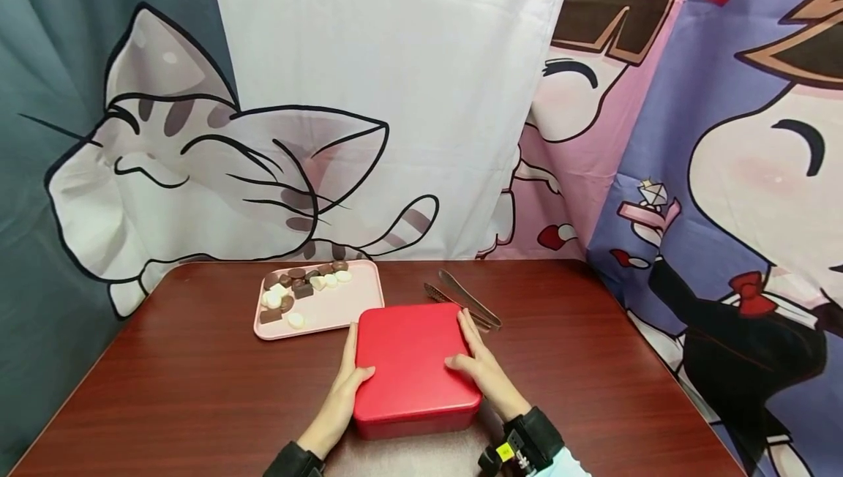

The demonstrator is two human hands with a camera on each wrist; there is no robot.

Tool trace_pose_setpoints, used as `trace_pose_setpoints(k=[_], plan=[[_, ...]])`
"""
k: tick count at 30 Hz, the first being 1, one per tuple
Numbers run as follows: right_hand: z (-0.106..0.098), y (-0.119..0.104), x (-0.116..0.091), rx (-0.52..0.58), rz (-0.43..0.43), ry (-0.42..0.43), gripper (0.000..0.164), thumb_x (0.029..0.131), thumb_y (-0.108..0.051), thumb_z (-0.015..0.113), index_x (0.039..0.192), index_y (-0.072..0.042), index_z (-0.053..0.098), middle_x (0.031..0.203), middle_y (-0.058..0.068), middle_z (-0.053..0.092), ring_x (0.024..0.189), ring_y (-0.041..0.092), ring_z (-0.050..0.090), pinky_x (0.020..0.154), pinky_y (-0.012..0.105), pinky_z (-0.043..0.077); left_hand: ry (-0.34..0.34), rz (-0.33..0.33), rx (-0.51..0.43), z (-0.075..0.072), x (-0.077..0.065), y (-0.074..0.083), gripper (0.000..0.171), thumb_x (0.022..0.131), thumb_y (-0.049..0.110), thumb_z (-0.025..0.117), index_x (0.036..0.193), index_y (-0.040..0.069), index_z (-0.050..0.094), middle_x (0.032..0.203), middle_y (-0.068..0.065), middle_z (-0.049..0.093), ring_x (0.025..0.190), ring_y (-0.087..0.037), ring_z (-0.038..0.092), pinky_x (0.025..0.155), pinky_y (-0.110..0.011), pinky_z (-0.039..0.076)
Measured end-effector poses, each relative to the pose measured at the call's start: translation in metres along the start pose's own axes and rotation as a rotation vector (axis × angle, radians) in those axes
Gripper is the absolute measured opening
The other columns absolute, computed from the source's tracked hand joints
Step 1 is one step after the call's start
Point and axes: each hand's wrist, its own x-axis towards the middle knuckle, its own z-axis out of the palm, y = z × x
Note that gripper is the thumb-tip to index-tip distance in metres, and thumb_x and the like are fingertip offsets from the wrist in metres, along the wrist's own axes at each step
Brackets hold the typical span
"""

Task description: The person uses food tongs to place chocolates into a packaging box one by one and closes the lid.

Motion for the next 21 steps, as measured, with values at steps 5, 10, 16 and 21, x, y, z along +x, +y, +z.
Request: trace_pose_setpoints(k=[5,10,16,21], plan=[[0.002,0.011,0.001,-0.066,-0.002,0.010,0.097,0.079,-0.012,0.066,0.164,-0.012,0.018,0.174,0.010,-0.001,0.161,0.036,-0.003,0.124,0.069,0.003,0.003,0.012,0.019,0.000,0.000,-0.006,0.085,0.095,0.006,0.044,0.165,0.014,-0.005,0.173,-0.012,-0.013,0.158,-0.036,-0.013,0.123,-0.065,-0.005],[0.000,0.019,0.005,-0.115,-0.037,0.033,0.095,0.083,-0.016,0.069,0.163,-0.010,0.017,0.174,0.012,0.003,0.161,0.036,-0.002,0.126,0.068,0.004,0.011,0.028,0.046,0.001,0.003,-0.007,0.083,0.095,0.004,0.044,0.165,0.011,-0.002,0.173,-0.015,-0.011,0.159,-0.038,-0.011,0.123,-0.067,-0.005],[0.001,0.021,0.006,-0.125,-0.045,0.050,0.090,0.090,-0.021,0.071,0.163,-0.011,0.019,0.174,0.011,0.005,0.161,0.038,0.000,0.125,0.071,0.004,0.039,0.021,0.069,0.002,0.004,-0.006,0.081,0.097,0.005,0.045,0.165,0.010,0.002,0.173,-0.016,-0.006,0.159,-0.039,-0.006,0.124,-0.067,-0.002],[0.003,0.020,0.004,-0.128,-0.035,0.044,0.090,0.091,-0.022,0.070,0.163,-0.011,0.018,0.174,0.012,0.004,0.161,0.039,-0.001,0.124,0.072,0.002,0.045,0.019,0.071,0.001,0.003,-0.007,0.082,0.096,0.004,0.047,0.165,0.009,0.003,0.173,-0.016,-0.005,0.159,-0.039,-0.006,0.124,-0.066,-0.002]])
